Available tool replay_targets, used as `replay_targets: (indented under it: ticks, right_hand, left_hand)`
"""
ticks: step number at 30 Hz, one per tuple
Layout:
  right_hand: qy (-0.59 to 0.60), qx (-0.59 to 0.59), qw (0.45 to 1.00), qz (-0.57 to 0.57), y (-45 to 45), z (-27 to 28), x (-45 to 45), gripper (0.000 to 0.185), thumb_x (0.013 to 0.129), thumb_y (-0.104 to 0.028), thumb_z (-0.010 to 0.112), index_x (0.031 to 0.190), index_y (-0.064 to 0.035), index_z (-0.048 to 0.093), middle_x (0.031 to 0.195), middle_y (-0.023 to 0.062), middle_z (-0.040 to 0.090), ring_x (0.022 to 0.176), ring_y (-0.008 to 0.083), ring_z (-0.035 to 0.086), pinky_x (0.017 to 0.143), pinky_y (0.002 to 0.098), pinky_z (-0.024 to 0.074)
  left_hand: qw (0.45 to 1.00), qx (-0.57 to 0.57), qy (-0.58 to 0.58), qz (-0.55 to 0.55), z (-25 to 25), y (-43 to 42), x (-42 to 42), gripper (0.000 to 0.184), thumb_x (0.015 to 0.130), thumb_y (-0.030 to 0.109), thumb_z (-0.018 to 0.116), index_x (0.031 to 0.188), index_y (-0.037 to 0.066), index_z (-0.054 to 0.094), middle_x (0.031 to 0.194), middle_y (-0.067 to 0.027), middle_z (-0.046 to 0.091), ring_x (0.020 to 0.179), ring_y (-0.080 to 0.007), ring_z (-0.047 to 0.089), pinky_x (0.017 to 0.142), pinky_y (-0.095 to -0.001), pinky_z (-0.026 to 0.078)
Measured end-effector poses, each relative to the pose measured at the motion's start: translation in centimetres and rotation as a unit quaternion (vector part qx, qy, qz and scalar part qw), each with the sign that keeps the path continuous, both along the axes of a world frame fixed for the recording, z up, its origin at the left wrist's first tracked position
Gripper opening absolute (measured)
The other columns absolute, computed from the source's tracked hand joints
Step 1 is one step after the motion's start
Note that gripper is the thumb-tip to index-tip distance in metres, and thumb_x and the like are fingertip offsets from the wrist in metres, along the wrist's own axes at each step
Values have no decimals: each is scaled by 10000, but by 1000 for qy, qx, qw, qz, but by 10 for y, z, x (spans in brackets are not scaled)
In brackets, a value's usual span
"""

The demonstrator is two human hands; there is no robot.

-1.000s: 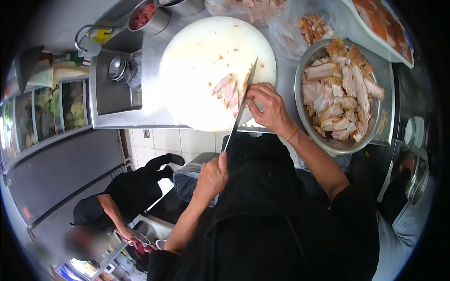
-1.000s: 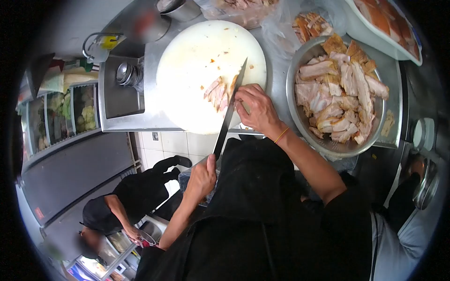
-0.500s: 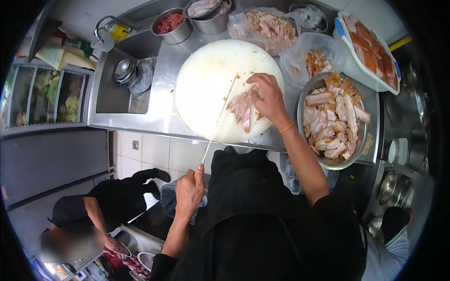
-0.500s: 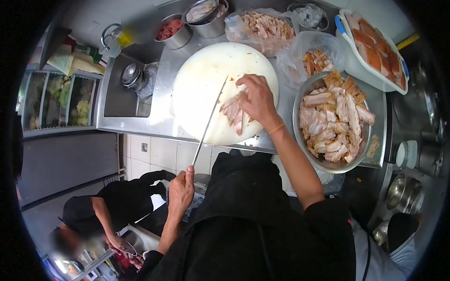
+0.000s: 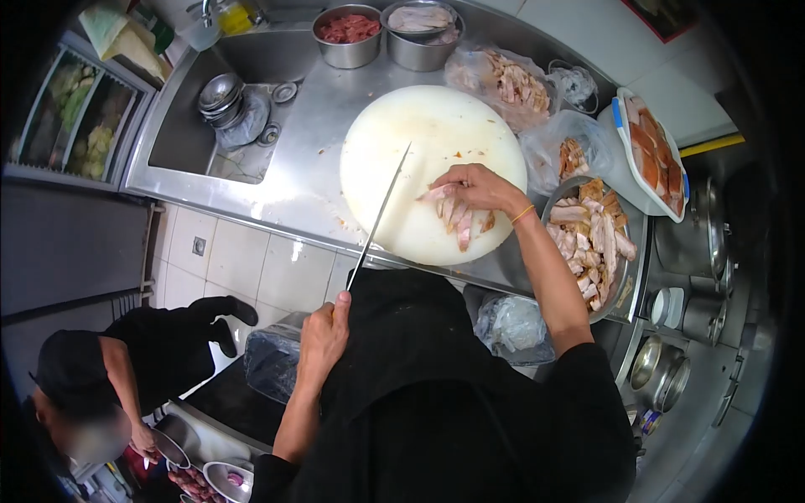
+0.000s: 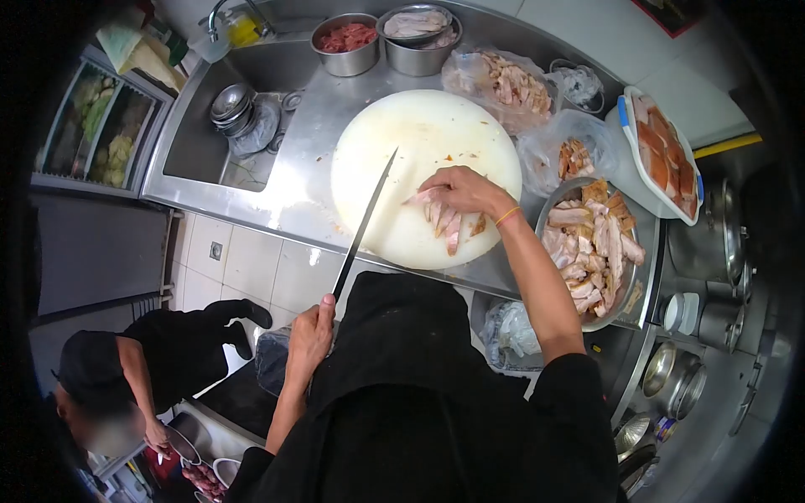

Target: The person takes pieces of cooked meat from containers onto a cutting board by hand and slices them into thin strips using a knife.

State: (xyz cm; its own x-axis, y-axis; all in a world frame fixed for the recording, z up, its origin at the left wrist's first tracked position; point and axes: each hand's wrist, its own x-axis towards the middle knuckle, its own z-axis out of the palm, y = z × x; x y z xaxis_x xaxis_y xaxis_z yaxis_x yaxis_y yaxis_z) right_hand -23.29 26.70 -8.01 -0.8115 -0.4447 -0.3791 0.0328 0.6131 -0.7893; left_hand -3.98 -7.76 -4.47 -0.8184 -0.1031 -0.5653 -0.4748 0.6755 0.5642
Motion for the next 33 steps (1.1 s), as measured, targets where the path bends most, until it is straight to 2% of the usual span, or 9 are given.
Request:
replay_targets:
  ticks: [3,6,9,11,12,15,18,28,33]
  right_hand:
    - [33,14,994,102,-22,2,-9,301,894,-111,651,1173,-30,730,1129,187,719,1063,308,670,961,361,500]
    - [154,38,983,91,-43,-22,-11,338,863,-94,699,1194,-30,711,1160,181,708,1073,307,666,950,356,503]
    - [167,-22,983,-76,-49,-21,2,382,814,-60,747,1192,-40,698,1171,169,699,1080,319,661,956,385,511]
    - [155,-37,982,-98,-47,-24,9,360,791,-53,774,1144,-39,708,1159,168,697,1076,326,660,946,398,523]
    - [148,-44,982,-108,-45,-27,13,350,779,-49,788,1120,-38,713,1153,168,696,1074,330,659,941,404,528]
    - [294,-71,950,-81,-45,-45,20,260,800,-75,789,1050,-29,733,1120,159,703,1045,317,662,914,405,546]
    - [328,-72,940,-59,-46,-49,21,184,818,-73,793,991,-20,759,1073,122,727,1020,290,689,899,381,565]
    - [372,-81,922,-66,-50,-55,21,129,835,-40,756,961,-15,753,1012,123,732,975,303,687,844,388,567]
    - [350,-81,931,-58,-47,-53,20,131,840,-32,746,971,-14,752,1015,130,732,993,305,684,869,391,564]
  left_hand:
    - [1000,6,-2,-3,-5,-7,-3,759,1056,584,407,827,-94,659,846,-379,638,897,-583,607,808,-587,473]
    - [1000,-8,-4,-10,0,-7,-7,750,1056,578,416,830,-94,662,848,-379,638,902,-583,609,805,-587,475]
    - [999,-30,-14,-5,11,0,-4,719,1060,551,434,836,-93,661,848,-379,638,899,-582,612,791,-585,479]
    - [999,-18,-44,10,8,5,0,689,1066,524,445,843,-92,661,848,-380,639,895,-582,614,780,-586,480]
    - [999,-17,-37,11,13,10,1,678,1067,514,449,843,-90,659,847,-380,639,895,-584,614,777,-587,481]
    - [999,-19,-19,20,34,25,-3,647,1072,490,454,850,-85,654,848,-383,638,900,-587,615,770,-592,480]
    - [999,-29,-31,19,45,38,4,626,1077,475,448,867,-80,649,854,-385,638,918,-587,615,773,-599,478]
    - [987,-124,-98,-3,71,59,24,610,1083,458,423,897,-80,643,862,-403,635,917,-584,622,819,-625,482]
    - [987,-149,-59,-22,34,70,20,617,1084,457,409,885,-73,653,853,-395,646,913,-573,634,835,-624,495]
